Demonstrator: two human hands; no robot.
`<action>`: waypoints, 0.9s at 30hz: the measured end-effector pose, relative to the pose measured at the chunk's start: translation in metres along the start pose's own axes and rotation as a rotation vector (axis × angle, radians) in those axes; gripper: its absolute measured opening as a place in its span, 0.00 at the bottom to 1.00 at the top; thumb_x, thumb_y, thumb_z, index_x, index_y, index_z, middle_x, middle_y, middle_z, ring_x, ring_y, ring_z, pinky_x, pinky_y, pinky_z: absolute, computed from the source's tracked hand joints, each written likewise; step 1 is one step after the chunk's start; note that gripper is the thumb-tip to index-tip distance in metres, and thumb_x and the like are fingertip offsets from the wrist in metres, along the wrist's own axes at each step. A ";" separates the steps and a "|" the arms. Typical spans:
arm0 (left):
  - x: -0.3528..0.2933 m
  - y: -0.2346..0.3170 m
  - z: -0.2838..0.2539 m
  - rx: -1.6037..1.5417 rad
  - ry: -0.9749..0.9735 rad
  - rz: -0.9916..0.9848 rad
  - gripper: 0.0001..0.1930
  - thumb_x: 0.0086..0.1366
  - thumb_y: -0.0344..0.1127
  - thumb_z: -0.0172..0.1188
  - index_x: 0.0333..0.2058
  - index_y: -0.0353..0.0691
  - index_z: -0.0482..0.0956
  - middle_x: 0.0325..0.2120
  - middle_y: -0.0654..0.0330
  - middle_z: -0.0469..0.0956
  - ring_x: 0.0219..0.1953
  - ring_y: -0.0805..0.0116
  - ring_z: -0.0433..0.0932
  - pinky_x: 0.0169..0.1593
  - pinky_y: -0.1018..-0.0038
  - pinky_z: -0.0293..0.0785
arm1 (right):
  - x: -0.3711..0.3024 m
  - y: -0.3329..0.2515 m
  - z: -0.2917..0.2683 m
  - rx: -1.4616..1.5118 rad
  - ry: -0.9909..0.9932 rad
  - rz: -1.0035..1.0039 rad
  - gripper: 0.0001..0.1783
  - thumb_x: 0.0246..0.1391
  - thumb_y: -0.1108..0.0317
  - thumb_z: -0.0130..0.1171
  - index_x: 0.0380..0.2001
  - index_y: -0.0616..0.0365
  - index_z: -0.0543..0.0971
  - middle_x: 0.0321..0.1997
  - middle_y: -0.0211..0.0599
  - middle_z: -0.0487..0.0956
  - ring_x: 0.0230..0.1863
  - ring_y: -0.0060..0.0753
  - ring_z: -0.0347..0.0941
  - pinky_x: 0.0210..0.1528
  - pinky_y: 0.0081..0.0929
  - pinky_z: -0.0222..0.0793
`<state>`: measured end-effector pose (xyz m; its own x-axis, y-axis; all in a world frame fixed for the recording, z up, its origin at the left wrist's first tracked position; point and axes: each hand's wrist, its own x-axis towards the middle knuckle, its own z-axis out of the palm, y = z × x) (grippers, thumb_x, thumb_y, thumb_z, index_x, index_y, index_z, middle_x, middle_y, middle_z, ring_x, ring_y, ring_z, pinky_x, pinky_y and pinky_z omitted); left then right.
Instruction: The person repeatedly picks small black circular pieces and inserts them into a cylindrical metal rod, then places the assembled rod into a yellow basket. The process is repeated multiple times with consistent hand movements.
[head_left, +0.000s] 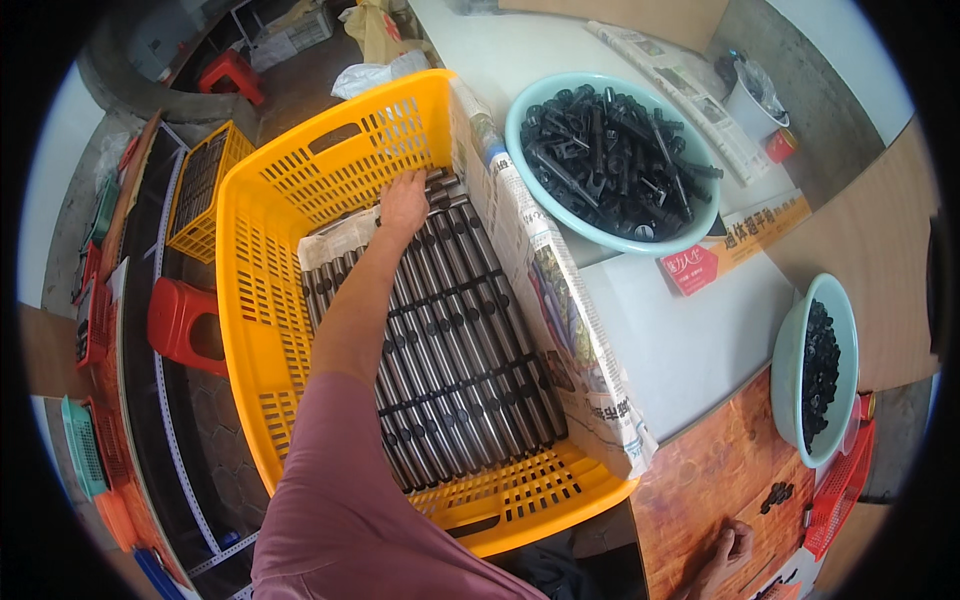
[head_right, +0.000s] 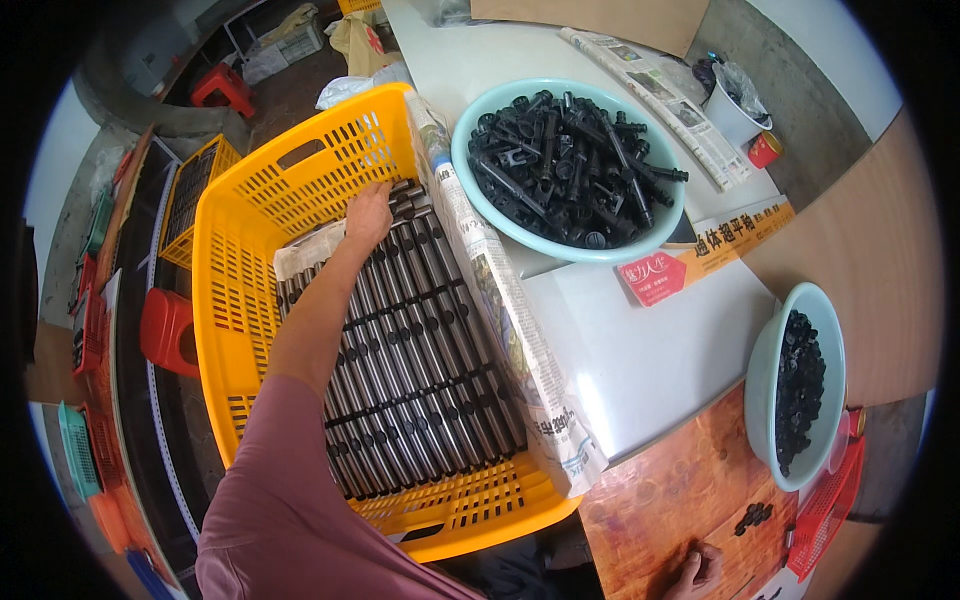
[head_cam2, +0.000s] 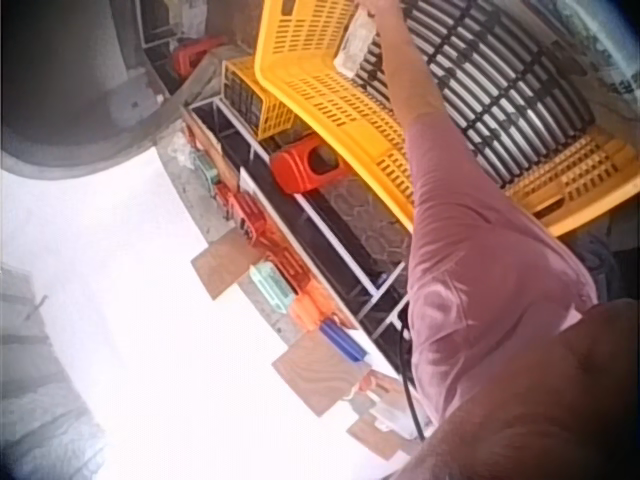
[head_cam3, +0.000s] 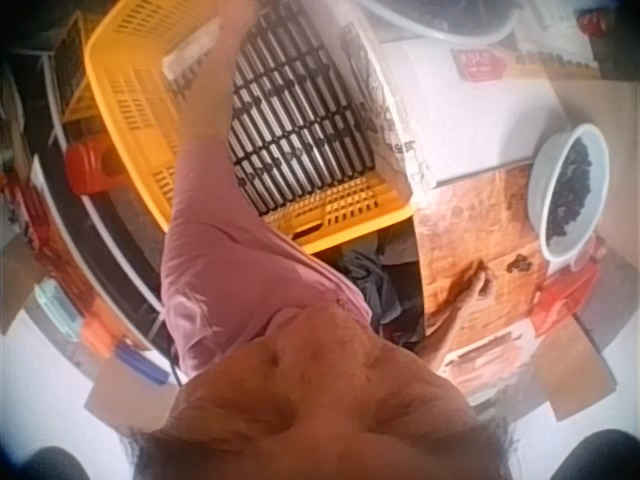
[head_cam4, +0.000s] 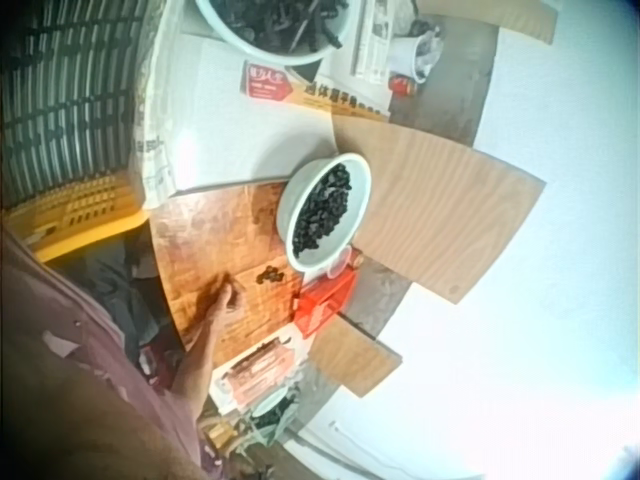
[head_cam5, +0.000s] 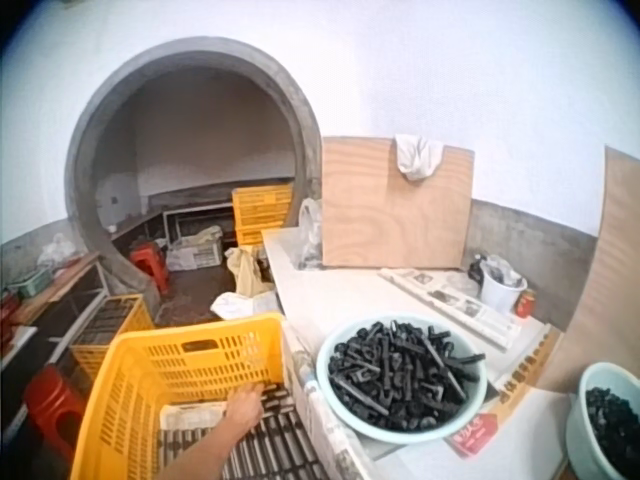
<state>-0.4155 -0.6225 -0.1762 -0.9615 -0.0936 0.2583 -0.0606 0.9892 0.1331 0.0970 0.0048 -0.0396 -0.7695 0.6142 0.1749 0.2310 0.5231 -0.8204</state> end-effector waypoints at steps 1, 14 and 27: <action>0.000 -0.002 0.001 -0.004 0.007 0.004 0.23 0.61 0.26 0.54 0.56 0.42 0.77 0.51 0.57 0.77 0.58 0.56 0.72 0.58 0.53 0.68 | -0.001 -0.005 0.005 -0.018 0.019 -0.006 0.10 0.61 0.63 0.61 0.32 0.59 0.77 0.32 0.32 0.74 0.32 0.26 0.65 0.38 0.30 0.67; 0.000 0.006 0.000 0.037 0.023 0.020 0.23 0.61 0.27 0.55 0.57 0.44 0.76 0.51 0.58 0.74 0.58 0.57 0.70 0.59 0.57 0.65 | 0.001 -0.013 0.001 -0.064 -0.028 0.028 0.07 0.61 0.69 0.57 0.34 0.62 0.77 0.29 0.29 0.73 0.28 0.19 0.61 0.32 0.20 0.57; -0.012 -0.055 -0.033 -0.101 0.287 0.078 0.19 0.58 0.22 0.53 0.48 0.41 0.82 0.44 0.50 0.81 0.47 0.47 0.80 0.48 0.57 0.78 | 0.001 -0.004 0.003 0.011 -0.029 -0.003 0.10 0.63 0.65 0.58 0.38 0.61 0.77 0.33 0.29 0.75 0.31 0.20 0.64 0.35 0.19 0.60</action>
<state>-0.3922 -0.6791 -0.1550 -0.8464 -0.0597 0.5292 0.0512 0.9800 0.1925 0.0931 0.0015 -0.0376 -0.7870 0.5954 0.1616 0.2224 0.5181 -0.8259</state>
